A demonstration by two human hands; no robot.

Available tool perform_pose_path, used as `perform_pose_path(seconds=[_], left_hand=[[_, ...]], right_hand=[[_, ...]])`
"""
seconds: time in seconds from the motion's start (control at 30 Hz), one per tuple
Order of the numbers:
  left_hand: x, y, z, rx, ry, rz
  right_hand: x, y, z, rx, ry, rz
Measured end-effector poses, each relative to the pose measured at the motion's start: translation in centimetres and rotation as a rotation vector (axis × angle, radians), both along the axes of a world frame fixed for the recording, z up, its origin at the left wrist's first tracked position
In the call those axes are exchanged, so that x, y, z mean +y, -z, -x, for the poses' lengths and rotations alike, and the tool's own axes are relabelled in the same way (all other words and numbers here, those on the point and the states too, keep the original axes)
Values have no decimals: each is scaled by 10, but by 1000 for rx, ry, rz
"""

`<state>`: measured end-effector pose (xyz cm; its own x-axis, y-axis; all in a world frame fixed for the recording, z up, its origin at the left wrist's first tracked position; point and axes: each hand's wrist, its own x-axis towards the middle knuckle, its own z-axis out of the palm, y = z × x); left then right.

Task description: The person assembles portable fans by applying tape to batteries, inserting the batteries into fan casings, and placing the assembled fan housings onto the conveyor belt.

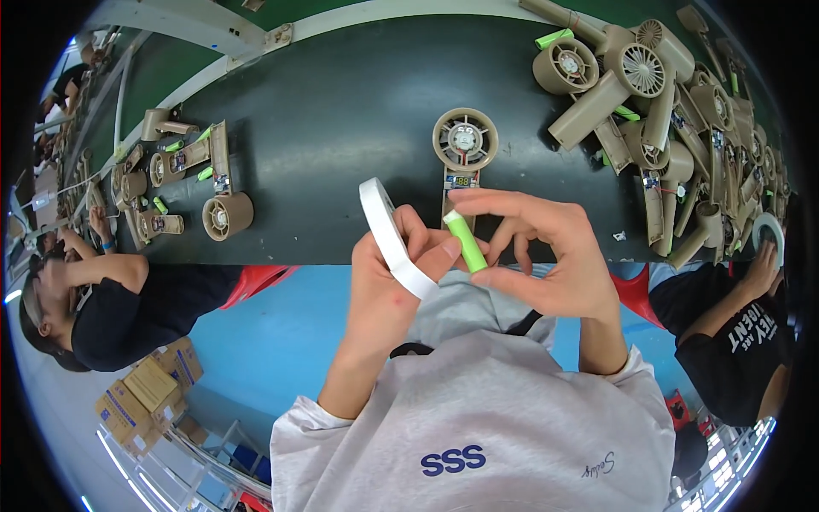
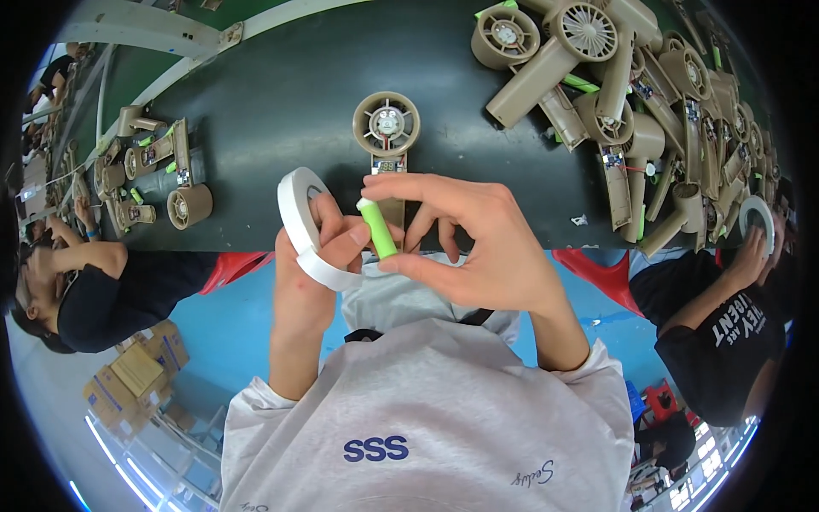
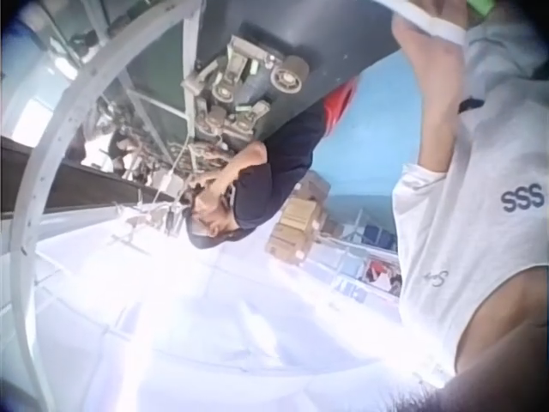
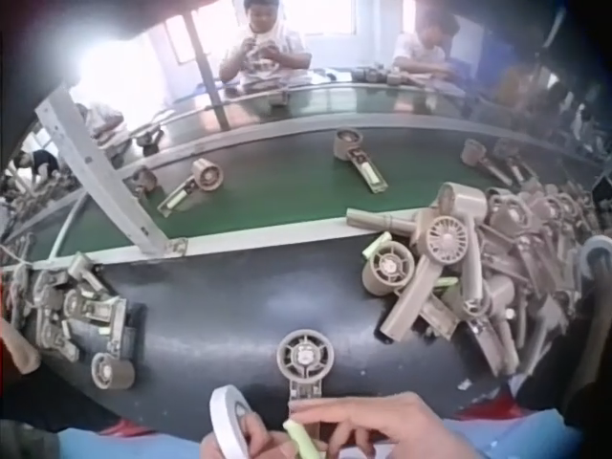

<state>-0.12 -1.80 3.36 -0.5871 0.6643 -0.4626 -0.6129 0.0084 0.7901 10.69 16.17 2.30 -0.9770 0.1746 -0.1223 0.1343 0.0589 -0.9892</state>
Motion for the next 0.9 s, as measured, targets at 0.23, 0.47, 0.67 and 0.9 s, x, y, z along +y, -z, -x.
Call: perform_pose_path(seconds=[0.23, 0.47, 0.67, 0.9], left_hand=[[-6, -4, -8, 305, 71, 208], [-20, -22, -12, 702, 316, 566], [-20, -11, -1, 794, 651, 346], [-12, -2, -6, 845, 671, 317]], right_hand=[[0, 20, 2, 250, 53, -115], [-4, 39, -1, 366, 227, -18], [1, 39, -1, 429, 155, 15], [3, 47, 1, 529, 69, -97]])
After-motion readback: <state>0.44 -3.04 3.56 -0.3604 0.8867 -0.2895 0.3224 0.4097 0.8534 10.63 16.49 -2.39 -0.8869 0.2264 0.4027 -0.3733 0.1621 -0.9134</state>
